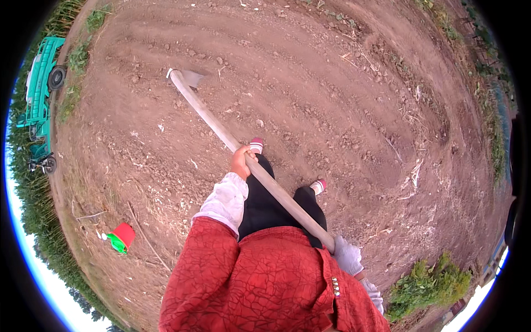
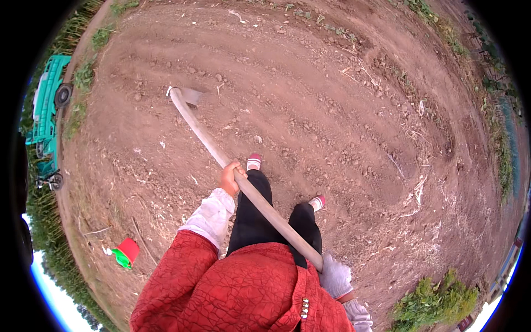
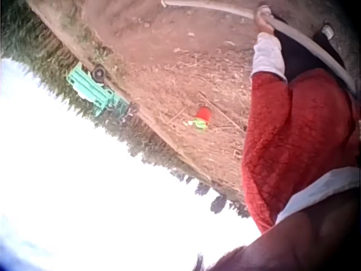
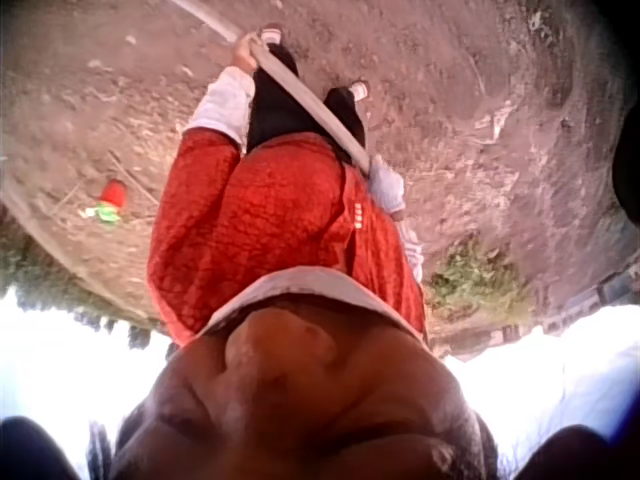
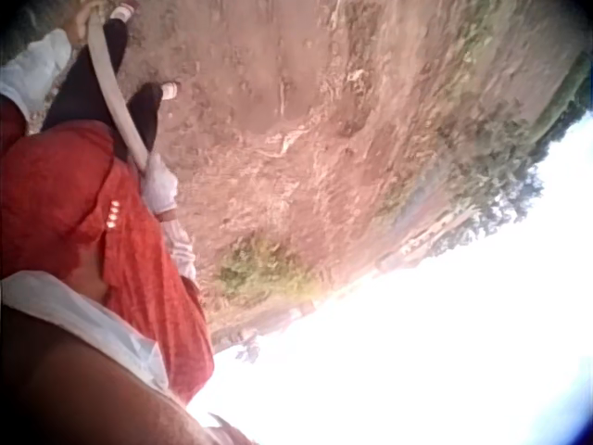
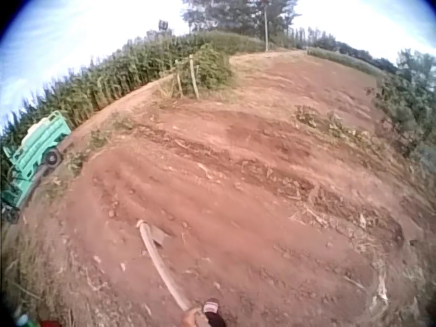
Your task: The person uses a hoe to break up and level the soil in a field. They repeatedly strike and drag the hoe across the ground to loosen clumps and smooth the surface. Another person is visible nearby, also working the soil.
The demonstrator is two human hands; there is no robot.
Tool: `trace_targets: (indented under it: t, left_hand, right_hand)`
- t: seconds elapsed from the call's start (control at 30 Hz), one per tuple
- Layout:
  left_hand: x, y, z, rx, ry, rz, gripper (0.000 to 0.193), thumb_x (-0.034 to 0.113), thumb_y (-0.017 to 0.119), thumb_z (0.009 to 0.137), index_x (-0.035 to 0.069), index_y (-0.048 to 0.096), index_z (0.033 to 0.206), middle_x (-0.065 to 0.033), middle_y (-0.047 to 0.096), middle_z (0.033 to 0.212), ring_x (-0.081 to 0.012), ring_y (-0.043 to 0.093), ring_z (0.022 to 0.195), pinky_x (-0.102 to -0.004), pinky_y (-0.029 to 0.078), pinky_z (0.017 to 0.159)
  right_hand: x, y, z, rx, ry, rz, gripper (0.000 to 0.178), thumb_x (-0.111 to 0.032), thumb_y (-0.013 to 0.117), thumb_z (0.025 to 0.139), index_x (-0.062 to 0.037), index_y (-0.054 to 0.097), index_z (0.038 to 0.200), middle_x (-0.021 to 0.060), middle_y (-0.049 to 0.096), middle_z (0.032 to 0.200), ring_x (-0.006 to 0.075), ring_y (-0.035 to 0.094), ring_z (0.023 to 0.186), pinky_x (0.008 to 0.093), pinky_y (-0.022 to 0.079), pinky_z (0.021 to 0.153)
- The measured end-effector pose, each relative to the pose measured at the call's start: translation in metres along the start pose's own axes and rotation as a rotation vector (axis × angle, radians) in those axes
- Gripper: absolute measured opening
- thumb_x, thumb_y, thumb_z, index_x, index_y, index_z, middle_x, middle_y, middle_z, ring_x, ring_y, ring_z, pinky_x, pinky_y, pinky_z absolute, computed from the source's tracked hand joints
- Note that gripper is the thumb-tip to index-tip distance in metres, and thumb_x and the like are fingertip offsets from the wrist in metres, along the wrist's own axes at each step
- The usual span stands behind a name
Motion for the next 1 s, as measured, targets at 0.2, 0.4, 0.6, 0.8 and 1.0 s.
trace_targets:
  t: [0.2, 0.4, 0.6, 0.8, 1.0]
  left_hand:
    - [-0.031, 0.003, -0.013, 0.005, -0.01, -0.006, 0.016, 0.007, 0.054, 0.068, 0.01, 0.04, 0.061, -0.0006, 0.039, 0.053, -0.0146, 0.042, 0.046, -0.031, 0.037, 0.046]
    - [-0.102, 0.017, -0.034, -0.018, -0.064, -0.037, 0.015, 0.005, 0.054, 0.067, 0.009, 0.041, 0.062, -0.0018, 0.041, 0.052, -0.0156, 0.042, 0.045, -0.0323, 0.039, 0.047]
    - [-0.161, 0.028, -0.061, -0.029, -0.088, -0.046, 0.017, 0.006, 0.053, 0.067, 0.009, 0.04, 0.057, -0.0021, 0.04, 0.051, -0.0162, 0.042, 0.046, -0.0323, 0.038, 0.049]
    - [-0.238, 0.029, -0.095, -0.027, -0.166, -0.151, 0.015, 0.007, 0.054, 0.067, 0.009, 0.042, 0.059, -0.0032, 0.041, 0.053, -0.0181, 0.042, 0.048, -0.0343, 0.039, 0.05]
    - [-0.278, 0.029, -0.105, 0.015, -0.265, -0.151, 0.014, 0.007, 0.055, 0.068, 0.007, 0.043, 0.062, -0.0047, 0.042, 0.056, -0.0194, 0.044, 0.049, -0.0359, 0.041, 0.054]
  right_hand:
    - [0.036, 0.015, -0.017, 0.031, 0.017, 0.03, 0.028, -0.026, 0.057, 0.067, -0.0057, 0.045, 0.081, 0.0143, 0.056, 0.064, 0.0325, 0.057, 0.057, 0.0424, 0.044, 0.049]
    - [0.089, 0.011, -0.05, 0.067, 0.029, 0.081, 0.024, -0.019, 0.057, 0.064, -0.0059, 0.047, 0.082, 0.0148, 0.056, 0.065, 0.0323, 0.056, 0.057, 0.0426, 0.043, 0.049]
    - [0.142, 0.019, -0.083, 0.136, -0.007, 0.018, 0.023, -0.015, 0.058, 0.062, -0.0061, 0.048, 0.081, 0.0127, 0.055, 0.063, 0.0305, 0.056, 0.055, 0.0409, 0.043, 0.048]
    - [0.2, 0.015, -0.127, 0.203, 0.011, -0.1, 0.024, -0.016, 0.06, 0.06, -0.007, 0.048, 0.078, 0.0118, 0.054, 0.062, 0.0297, 0.055, 0.054, 0.04, 0.043, 0.047]
    - [0.231, 0.034, -0.131, 0.153, 0.056, -0.134, 0.026, -0.019, 0.061, 0.058, -0.0077, 0.048, 0.077, 0.0115, 0.055, 0.063, 0.03, 0.055, 0.056, 0.0408, 0.043, 0.049]
Point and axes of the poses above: each hand's wrist, its own z-axis towards the middle knuckle, its own y-axis out of the palm, x = y × z, the point moved 8 cm from there along z, towards the middle knuckle
